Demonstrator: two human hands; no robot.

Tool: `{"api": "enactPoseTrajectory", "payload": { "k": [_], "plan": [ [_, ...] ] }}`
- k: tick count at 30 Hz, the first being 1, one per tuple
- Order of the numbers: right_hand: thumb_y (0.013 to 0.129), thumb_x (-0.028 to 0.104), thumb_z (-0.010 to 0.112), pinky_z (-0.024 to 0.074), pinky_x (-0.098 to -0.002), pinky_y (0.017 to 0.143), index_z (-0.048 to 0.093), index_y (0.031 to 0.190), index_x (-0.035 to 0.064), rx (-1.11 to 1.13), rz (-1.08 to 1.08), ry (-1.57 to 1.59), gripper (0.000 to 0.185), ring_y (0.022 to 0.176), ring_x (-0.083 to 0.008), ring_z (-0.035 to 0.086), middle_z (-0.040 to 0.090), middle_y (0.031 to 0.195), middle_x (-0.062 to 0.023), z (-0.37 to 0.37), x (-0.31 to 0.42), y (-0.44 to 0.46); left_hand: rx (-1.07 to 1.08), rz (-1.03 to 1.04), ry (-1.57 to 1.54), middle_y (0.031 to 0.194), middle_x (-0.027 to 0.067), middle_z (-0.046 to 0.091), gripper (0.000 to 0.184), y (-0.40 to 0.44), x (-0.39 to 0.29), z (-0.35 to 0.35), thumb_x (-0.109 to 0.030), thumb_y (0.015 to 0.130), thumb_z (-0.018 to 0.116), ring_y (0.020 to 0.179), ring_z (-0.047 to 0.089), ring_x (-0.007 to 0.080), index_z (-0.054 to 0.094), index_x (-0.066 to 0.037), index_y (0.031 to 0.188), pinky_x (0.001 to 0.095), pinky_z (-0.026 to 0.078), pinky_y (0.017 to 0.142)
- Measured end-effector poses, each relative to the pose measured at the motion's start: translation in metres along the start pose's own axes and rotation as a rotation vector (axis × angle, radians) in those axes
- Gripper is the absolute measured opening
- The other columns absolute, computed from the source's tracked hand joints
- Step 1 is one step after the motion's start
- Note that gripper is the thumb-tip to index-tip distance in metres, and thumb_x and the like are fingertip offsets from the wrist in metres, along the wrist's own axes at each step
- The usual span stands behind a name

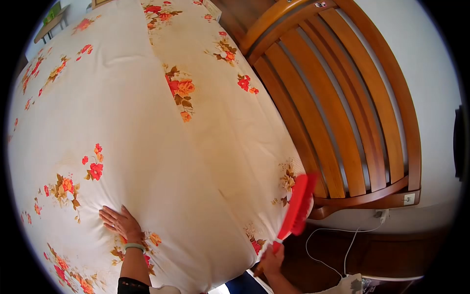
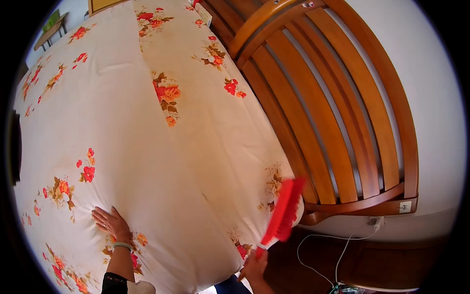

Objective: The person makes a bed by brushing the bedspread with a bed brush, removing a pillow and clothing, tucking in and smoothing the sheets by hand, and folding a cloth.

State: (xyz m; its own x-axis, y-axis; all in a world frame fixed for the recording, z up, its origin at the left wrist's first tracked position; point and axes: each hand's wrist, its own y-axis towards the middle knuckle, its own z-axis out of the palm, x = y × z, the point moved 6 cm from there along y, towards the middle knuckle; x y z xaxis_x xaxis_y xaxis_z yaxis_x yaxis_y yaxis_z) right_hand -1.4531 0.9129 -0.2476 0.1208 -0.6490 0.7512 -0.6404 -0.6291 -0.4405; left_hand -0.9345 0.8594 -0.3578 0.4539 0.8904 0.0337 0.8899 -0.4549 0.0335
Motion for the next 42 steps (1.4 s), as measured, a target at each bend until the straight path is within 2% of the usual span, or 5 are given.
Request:
{"api": "enactPoseTrajectory", "payload": {
  "k": [12, 25, 34, 38, 42],
  "plan": [
    [0.090, 0.027, 0.054, 0.0403, -0.0260, 0.044, 0.049, 0.096, 0.0063, 0.957, -0.242, 0.069, 0.022, 0.050, -0.0086, 0.046, 0.048, 0.069, -0.0017, 0.345, 0.216, 0.066, -0.084, 0.016, 0.065, 0.152, 0.0152, 0.014, 0.068, 0.004, 0.009, 0.015, -0.050, 0.095, 0.032, 0.140, 0.011, 0.0280, 0.016, -0.006, 0.146, 0.0473, 0.013, 0.111],
    [0.092, 0.026, 0.053, 0.0396, -0.0301, 0.037, 0.041, 0.091, 0.0134, -0.512, 0.367, 0.423, 0.017, 0.042, -0.0138, 0.042, 0.042, 0.058, -0.0021, -0.132, -0.162, -0.051, -0.010, 0.017, 0.017, 0.151, 0.0187, 0.013, 0.071, 0.002, 0.002, 0.002, -0.052, 0.095, 0.032, 0.140, 0.011, 0.0304, 0.018, -0.004, 0.144, 0.0489, 0.011, 0.111],
    [0.094, 0.014, 0.048, 0.0419, -0.0235, 0.053, 0.040, 0.126, 0.0088, 0.537, -0.269, 0.065, 0.033, 0.060, -0.0069, 0.047, 0.049, 0.072, 0.0006, 0.080, -0.026, -0.099, -0.077, 0.026, -0.046, 0.151, 0.0170, 0.014, 0.075, 0.009, 0.011, 0.022, -0.060, 0.092, 0.029, 0.141, 0.010, 0.0300, 0.017, -0.007, 0.145, 0.0514, 0.009, 0.111],
    [0.094, 0.031, 0.051, 0.0443, -0.0274, 0.054, 0.043, 0.125, 0.0088, 1.196, 0.004, 0.090, 0.039, 0.058, -0.0097, 0.049, 0.051, 0.072, -0.0024, 0.165, 0.039, -0.164, -0.011, 0.022, -0.071, 0.152, 0.0147, 0.014, 0.079, 0.023, 0.020, 0.031, -0.064, 0.089, 0.030, 0.141, 0.010, 0.0271, 0.018, -0.010, 0.146, 0.0505, 0.009, 0.111],
    [0.092, 0.026, 0.053, 0.0385, -0.0226, 0.047, 0.050, 0.119, 0.0128, 1.047, 0.157, 0.121, 0.030, 0.053, -0.0064, 0.043, 0.049, 0.070, 0.0029, 0.142, -0.024, -0.130, 0.171, 0.097, -0.234, 0.151, 0.0155, 0.016, 0.080, 0.041, 0.034, 0.026, -0.061, 0.088, 0.038, 0.140, 0.013, 0.0288, 0.020, -0.007, 0.145, 0.0505, 0.012, 0.110]
  ]
}}
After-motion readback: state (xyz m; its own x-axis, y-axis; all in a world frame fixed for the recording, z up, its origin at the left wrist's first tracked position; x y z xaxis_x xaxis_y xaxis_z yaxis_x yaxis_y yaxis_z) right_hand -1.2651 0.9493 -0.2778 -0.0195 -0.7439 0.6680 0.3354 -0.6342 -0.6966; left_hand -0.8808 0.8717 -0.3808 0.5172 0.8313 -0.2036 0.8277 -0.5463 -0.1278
